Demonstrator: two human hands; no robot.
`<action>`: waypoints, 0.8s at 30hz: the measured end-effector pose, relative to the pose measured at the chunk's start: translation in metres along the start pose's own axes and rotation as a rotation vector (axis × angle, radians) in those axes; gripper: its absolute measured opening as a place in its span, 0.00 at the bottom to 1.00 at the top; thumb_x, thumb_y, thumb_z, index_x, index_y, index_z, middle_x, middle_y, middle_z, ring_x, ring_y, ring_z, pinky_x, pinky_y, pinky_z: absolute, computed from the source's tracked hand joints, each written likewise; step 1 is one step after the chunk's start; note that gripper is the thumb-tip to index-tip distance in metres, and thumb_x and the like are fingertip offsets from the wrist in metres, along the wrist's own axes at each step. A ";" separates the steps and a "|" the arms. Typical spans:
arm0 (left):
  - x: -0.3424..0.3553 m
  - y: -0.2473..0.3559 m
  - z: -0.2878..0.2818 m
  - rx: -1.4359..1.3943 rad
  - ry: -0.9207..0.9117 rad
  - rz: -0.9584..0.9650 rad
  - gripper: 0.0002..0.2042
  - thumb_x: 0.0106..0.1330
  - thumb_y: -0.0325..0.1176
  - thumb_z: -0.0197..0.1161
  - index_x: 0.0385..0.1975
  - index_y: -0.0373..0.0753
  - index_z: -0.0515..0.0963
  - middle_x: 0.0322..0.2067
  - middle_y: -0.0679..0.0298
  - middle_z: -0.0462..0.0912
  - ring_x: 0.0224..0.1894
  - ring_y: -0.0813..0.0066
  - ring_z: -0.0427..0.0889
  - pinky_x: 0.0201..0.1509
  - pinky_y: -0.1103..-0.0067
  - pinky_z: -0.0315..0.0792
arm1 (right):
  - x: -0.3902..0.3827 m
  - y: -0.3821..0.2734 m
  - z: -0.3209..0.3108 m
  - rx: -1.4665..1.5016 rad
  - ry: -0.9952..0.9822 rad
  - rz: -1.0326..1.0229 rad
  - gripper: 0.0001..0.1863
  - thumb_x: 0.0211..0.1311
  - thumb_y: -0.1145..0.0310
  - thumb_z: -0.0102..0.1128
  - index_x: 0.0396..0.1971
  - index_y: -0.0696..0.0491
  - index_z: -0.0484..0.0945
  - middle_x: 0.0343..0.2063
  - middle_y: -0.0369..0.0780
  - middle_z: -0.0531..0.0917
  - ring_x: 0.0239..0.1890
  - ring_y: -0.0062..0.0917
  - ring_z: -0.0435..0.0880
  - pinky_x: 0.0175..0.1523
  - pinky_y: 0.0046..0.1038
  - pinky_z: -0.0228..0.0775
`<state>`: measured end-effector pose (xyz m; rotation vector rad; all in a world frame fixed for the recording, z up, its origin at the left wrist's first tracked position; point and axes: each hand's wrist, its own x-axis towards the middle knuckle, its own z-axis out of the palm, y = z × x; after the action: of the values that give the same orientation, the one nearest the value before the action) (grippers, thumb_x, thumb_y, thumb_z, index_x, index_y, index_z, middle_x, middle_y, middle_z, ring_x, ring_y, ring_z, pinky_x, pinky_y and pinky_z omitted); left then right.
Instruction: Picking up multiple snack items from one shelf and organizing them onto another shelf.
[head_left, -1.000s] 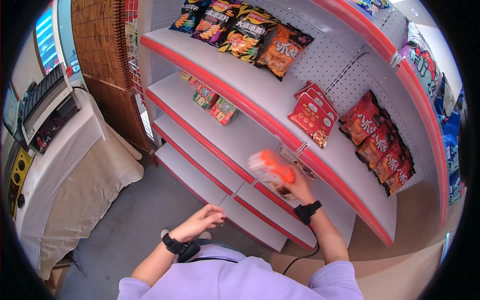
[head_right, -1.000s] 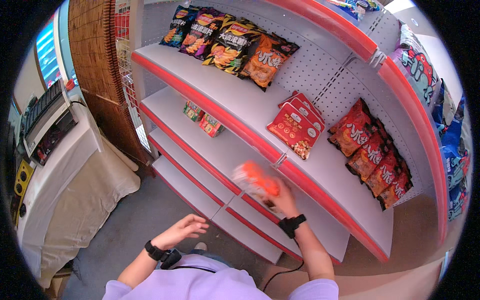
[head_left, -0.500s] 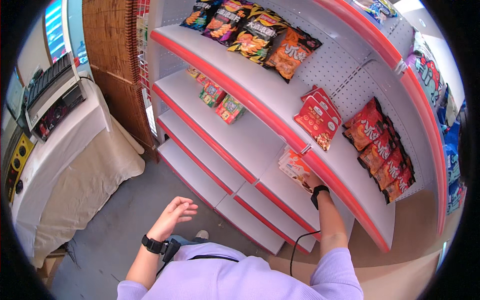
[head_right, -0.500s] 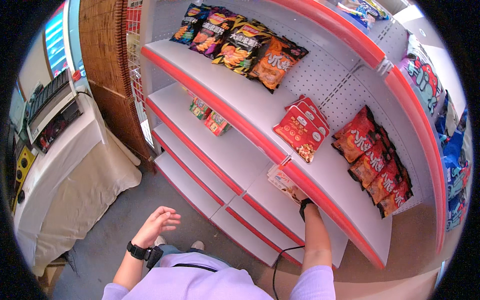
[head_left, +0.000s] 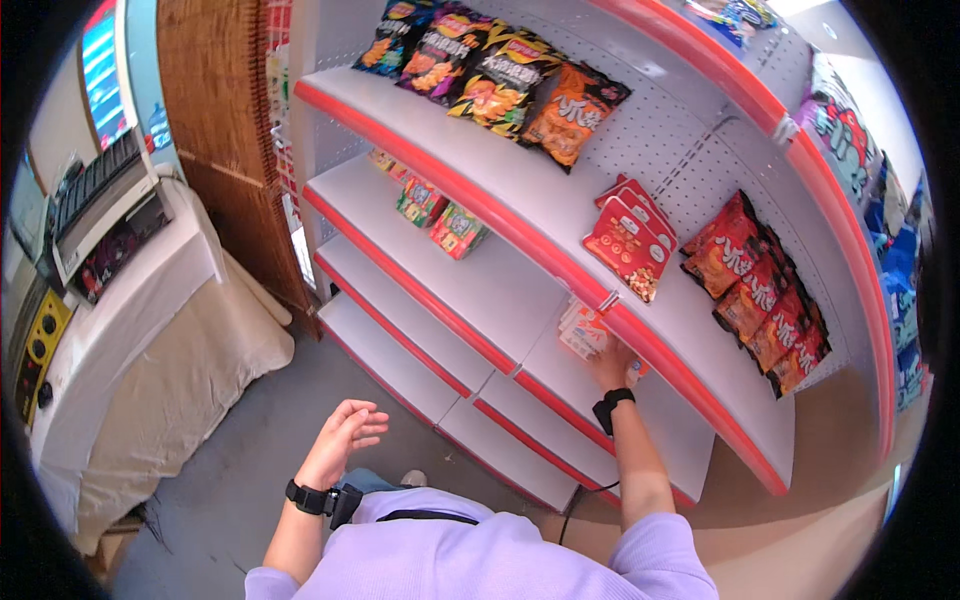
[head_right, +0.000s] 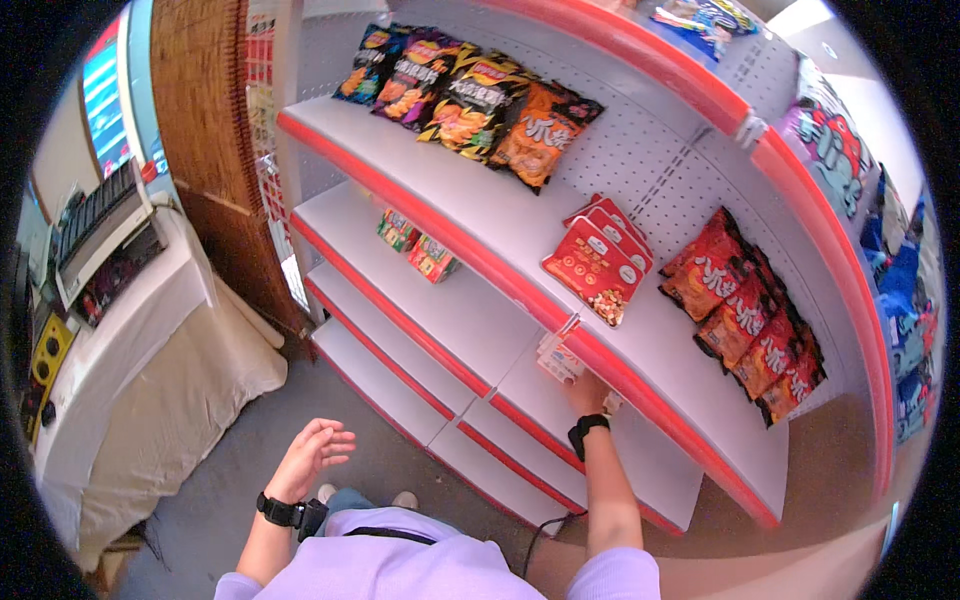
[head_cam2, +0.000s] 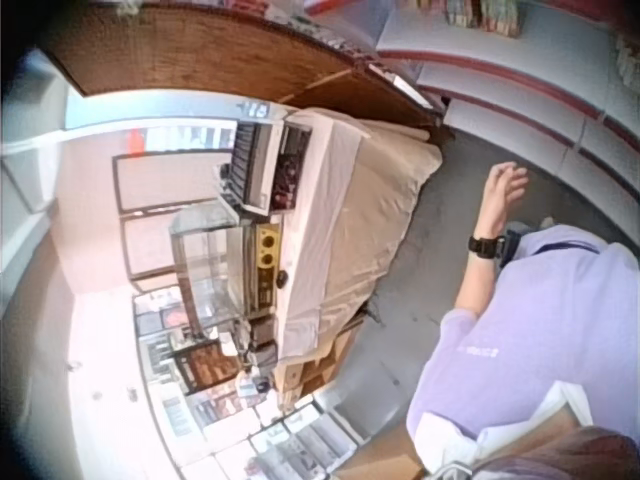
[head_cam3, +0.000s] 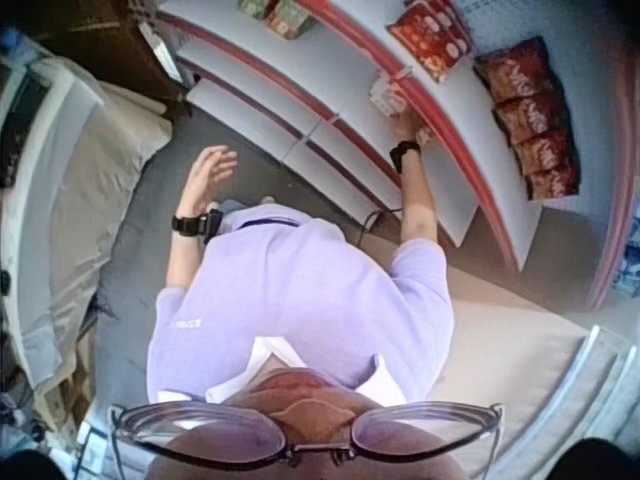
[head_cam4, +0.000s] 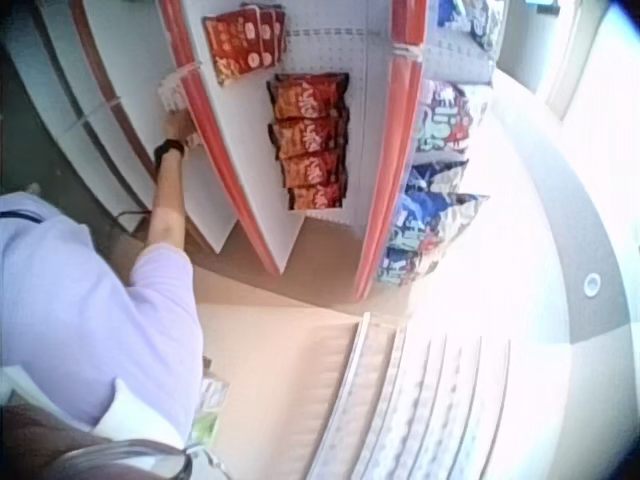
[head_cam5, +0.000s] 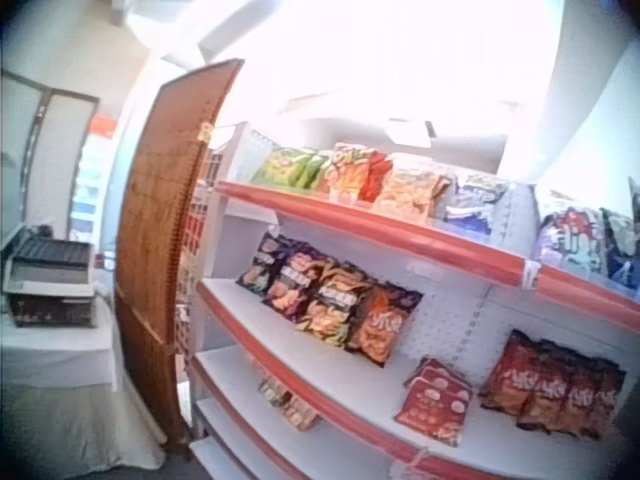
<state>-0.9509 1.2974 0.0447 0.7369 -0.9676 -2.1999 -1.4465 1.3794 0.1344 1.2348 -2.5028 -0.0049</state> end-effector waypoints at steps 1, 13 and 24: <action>0.001 0.004 -0.001 -0.013 -0.002 0.004 0.13 0.70 0.39 0.49 0.48 0.40 0.68 0.46 0.58 0.77 0.48 0.69 0.77 0.50 0.73 0.72 | -0.010 -0.003 0.008 -0.038 0.129 -0.020 0.31 0.51 0.58 0.63 0.54 0.56 0.69 0.55 0.51 0.71 0.60 0.46 0.66 0.65 0.44 0.54; 0.071 0.058 -0.006 0.394 -0.301 -0.046 0.14 0.69 0.41 0.51 0.48 0.39 0.69 0.46 0.60 0.78 0.48 0.72 0.77 0.52 0.76 0.68 | -0.178 -0.033 -0.025 0.479 0.258 0.253 0.15 0.56 0.66 0.58 0.45 0.47 0.79 0.47 0.44 0.79 0.53 0.38 0.74 0.58 0.39 0.63; 0.060 0.038 0.014 0.821 -0.967 -0.298 0.15 0.67 0.36 0.55 0.49 0.38 0.67 0.45 0.59 0.79 0.46 0.72 0.78 0.50 0.77 0.69 | -0.470 -0.181 -0.065 0.538 0.304 0.855 0.11 0.61 0.66 0.53 0.42 0.50 0.79 0.39 0.44 0.83 0.44 0.40 0.80 0.50 0.36 0.71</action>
<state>-0.9880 1.2398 0.0687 0.0550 -2.4542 -2.3879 -1.0240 1.6387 0.0233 0.1739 -2.6060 1.0229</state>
